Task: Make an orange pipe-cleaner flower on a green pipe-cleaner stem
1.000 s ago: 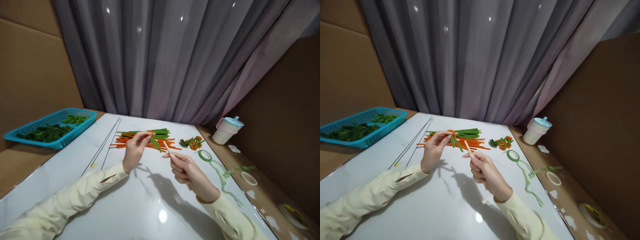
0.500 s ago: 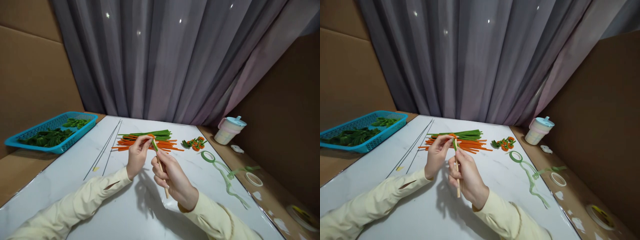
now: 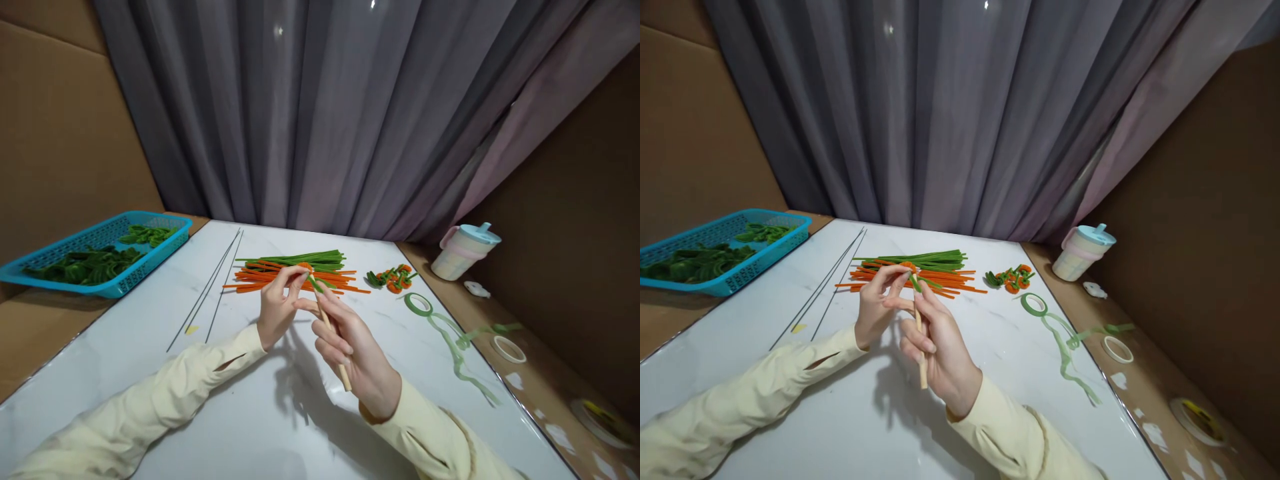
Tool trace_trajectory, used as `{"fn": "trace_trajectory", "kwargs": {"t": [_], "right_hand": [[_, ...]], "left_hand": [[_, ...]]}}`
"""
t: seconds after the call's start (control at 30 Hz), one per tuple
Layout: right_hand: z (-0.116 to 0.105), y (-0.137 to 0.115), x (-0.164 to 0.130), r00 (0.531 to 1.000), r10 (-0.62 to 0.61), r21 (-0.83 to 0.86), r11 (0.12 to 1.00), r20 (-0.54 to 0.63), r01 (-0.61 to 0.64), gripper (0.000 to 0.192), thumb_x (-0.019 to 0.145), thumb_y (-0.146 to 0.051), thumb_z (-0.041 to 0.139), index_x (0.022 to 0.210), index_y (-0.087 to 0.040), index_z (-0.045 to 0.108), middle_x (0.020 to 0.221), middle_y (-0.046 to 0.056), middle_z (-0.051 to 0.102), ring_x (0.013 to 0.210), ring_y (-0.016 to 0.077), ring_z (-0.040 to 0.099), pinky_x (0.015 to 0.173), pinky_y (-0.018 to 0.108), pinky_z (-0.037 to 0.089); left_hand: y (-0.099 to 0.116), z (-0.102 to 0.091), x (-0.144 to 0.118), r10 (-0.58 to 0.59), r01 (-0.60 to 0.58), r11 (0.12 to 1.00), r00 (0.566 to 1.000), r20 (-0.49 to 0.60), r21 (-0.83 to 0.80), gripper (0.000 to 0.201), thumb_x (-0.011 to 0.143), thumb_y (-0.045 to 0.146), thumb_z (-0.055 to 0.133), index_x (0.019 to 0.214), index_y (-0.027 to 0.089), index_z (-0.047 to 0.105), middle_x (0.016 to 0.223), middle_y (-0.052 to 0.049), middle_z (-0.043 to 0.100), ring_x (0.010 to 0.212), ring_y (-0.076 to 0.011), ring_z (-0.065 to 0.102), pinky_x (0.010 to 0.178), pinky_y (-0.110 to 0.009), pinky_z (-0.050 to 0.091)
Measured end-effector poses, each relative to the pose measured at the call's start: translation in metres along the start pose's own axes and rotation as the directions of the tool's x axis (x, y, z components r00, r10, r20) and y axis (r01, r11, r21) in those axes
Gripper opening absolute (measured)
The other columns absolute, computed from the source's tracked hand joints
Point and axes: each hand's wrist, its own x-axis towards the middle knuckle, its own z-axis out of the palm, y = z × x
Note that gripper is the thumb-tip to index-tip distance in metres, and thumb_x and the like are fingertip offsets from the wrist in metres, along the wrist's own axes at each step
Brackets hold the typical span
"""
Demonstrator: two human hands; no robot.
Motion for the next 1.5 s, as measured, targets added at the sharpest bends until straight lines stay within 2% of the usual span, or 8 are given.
{"fn": "trace_trajectory", "kwargs": {"t": [0.33,0.53,0.7,0.93,1.03,1.13,1.33,1.5], "right_hand": [[-0.007,0.001,-0.002,0.996,-0.073,-0.044,0.996,0.054,0.076,0.018,0.088,-0.012,0.040,0.104,-0.022,0.039,0.068,-0.005,0.058,0.028,0.0013,0.014,0.024,0.009,0.024],[-0.016,-0.004,0.002,0.994,-0.083,-0.276,0.956,0.066,0.098,0.007,0.090,-0.018,0.038,0.096,-0.018,0.042,0.064,-0.004,0.058,0.024,0.0002,0.020,0.023,0.011,0.030],[-0.020,-0.010,0.003,1.000,-0.023,-0.455,0.890,-0.012,0.015,0.033,0.091,-0.020,0.038,0.124,-0.017,0.034,0.062,-0.003,0.059,0.021,0.0028,0.025,0.022,0.015,0.034],[-0.020,-0.012,0.000,0.997,-0.032,-0.660,0.751,-0.068,-0.020,0.048,0.092,-0.020,0.032,0.138,-0.017,0.021,0.057,-0.005,0.057,0.020,0.0040,0.028,0.023,0.016,0.037],[-0.022,-0.014,0.000,0.997,-0.020,-0.769,0.637,-0.081,-0.050,0.047,0.091,-0.020,0.031,0.137,-0.016,0.023,0.054,-0.007,0.054,0.020,0.0059,0.032,0.021,0.017,0.036],[-0.025,-0.020,0.001,0.997,0.025,-0.849,0.523,-0.078,-0.080,0.046,0.090,-0.020,0.030,0.136,-0.015,0.027,0.053,-0.007,0.053,0.020,0.0078,0.037,0.019,0.017,0.033],[-0.027,-0.028,-0.001,0.996,0.039,-0.901,0.424,-0.076,-0.085,0.048,0.091,-0.017,0.028,0.138,-0.018,0.023,0.056,-0.007,0.056,0.021,0.0072,0.040,0.020,0.015,0.030],[-0.033,-0.030,0.004,0.996,0.055,-0.973,0.216,-0.070,-0.081,0.048,0.089,-0.013,0.028,0.136,-0.018,0.026,0.051,-0.008,0.054,0.022,0.0067,0.043,0.022,0.012,0.030]], "left_hand": [[-0.003,-0.001,-0.005,0.034,-0.036,0.999,0.998,0.053,0.037,0.008,0.086,0.024,0.052,0.090,0.021,0.058,0.086,-0.001,0.068,0.078,-0.0151,0.065,0.073,-0.025,0.050],[-0.002,0.001,-0.004,-0.079,0.084,0.996,0.987,0.143,-0.028,0.007,0.085,0.025,0.052,0.087,0.019,0.057,0.084,-0.002,0.067,0.078,-0.0153,0.065,0.073,-0.024,0.050],[0.005,0.001,0.000,-0.191,0.218,0.969,0.960,0.203,-0.119,0.011,0.083,0.027,0.054,0.085,0.017,0.055,0.080,-0.002,0.065,0.076,-0.0152,0.065,0.070,-0.024,0.051],[0.013,0.000,0.007,-0.398,0.480,0.854,0.851,0.344,-0.200,0.014,0.077,0.028,0.058,0.081,0.015,0.054,0.070,-0.001,0.063,0.067,-0.0160,0.065,0.064,-0.026,0.053],[0.014,0.000,0.008,-0.451,0.555,0.806,0.800,0.395,-0.206,0.013,0.077,0.025,0.058,0.080,0.014,0.053,0.068,-0.001,0.063,0.067,-0.0152,0.065,0.066,-0.026,0.052],[0.016,-0.001,0.008,-0.457,0.575,0.793,0.781,0.425,-0.203,0.013,0.077,0.024,0.059,0.080,0.014,0.053,0.069,0.000,0.063,0.066,-0.0144,0.065,0.066,-0.025,0.051],[0.018,-0.002,0.008,-0.466,0.592,0.786,0.757,0.457,-0.179,0.012,0.079,0.023,0.059,0.081,0.014,0.053,0.068,0.000,0.064,0.065,-0.0150,0.065,0.067,-0.027,0.051],[0.015,0.000,0.008,-0.500,0.645,0.743,0.712,0.493,-0.179,0.009,0.080,0.020,0.058,0.080,0.014,0.051,0.064,0.001,0.063,0.062,-0.0145,0.065,0.069,-0.029,0.051]]}}
